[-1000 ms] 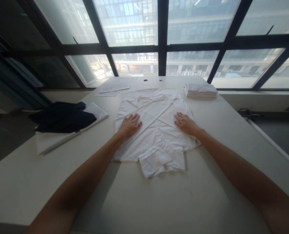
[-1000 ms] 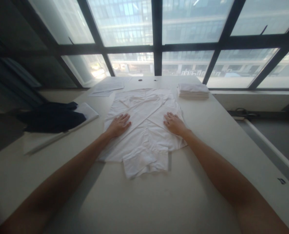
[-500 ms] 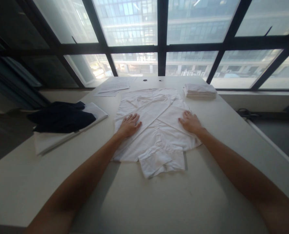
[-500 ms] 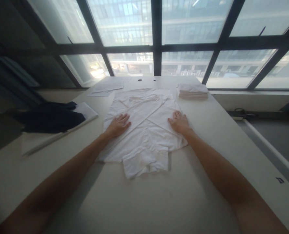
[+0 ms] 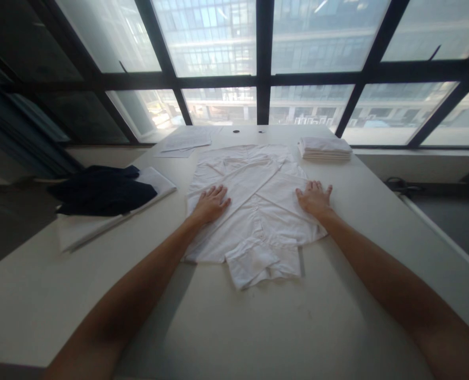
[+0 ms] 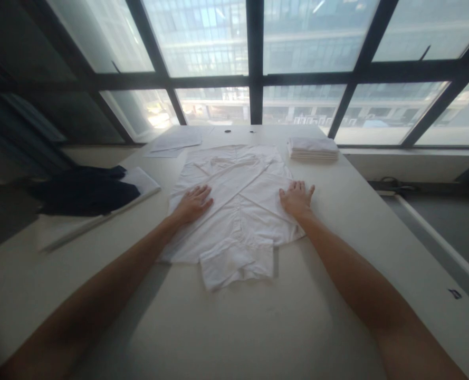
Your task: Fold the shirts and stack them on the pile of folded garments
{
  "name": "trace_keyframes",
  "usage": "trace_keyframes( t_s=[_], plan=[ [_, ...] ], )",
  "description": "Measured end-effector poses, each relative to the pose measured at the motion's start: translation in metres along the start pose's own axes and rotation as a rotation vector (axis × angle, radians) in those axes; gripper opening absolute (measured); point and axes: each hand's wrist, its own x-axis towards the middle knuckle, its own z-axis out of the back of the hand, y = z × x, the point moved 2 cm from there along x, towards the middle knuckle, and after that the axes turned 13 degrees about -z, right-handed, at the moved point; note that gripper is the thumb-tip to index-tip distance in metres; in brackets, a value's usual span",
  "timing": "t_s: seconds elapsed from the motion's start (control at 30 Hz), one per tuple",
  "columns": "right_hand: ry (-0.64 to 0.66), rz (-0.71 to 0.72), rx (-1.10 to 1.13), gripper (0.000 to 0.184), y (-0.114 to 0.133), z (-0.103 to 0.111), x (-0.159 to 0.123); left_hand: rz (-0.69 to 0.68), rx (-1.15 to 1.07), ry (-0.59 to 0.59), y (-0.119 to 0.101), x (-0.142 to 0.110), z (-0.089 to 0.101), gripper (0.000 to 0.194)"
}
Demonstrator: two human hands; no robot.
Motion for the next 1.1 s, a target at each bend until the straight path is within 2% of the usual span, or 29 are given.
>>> trace_keyframes(
  t_s=[0.1, 0.17, 0.23, 0.3, 0.4, 0.5, 1.1],
  plan=[
    [-0.128, 0.041, 0.035, 0.064, 0.001, 0.006, -0.003, 0.002, 0.000, 0.002, 0.000, 0.000, 0.000, 0.066],
    [-0.160, 0.169, 0.071, 0.060, 0.006, 0.011, -0.007, 0.000, -0.006, 0.003, 0.000, 0.001, 0.000, 0.066],
    [-0.109, 0.341, 0.109, 0.057, 0.014, 0.014, -0.012, -0.004, -0.010, 0.004, 0.000, 0.001, 0.000, 0.067],
    [-0.002, 0.500, 0.130, 0.057, 0.022, 0.013, -0.019, -0.007, -0.009, 0.005, 0.001, 0.001, -0.001, 0.067],
    [0.162, 0.608, 0.117, 0.057, 0.029, 0.009, -0.025, -0.009, -0.005, 0.002, 0.002, 0.001, -0.002, 0.066],
    [0.212, 0.604, 0.102, 0.057, 0.029, 0.005, -0.025, -0.012, -0.004, -0.003, 0.004, 0.002, -0.003, 0.066],
    [0.203, 0.595, 0.134, 0.056, 0.027, 0.002, -0.020, -0.011, -0.011, -0.012, 0.002, 0.001, -0.002, 0.066]
  ],
)
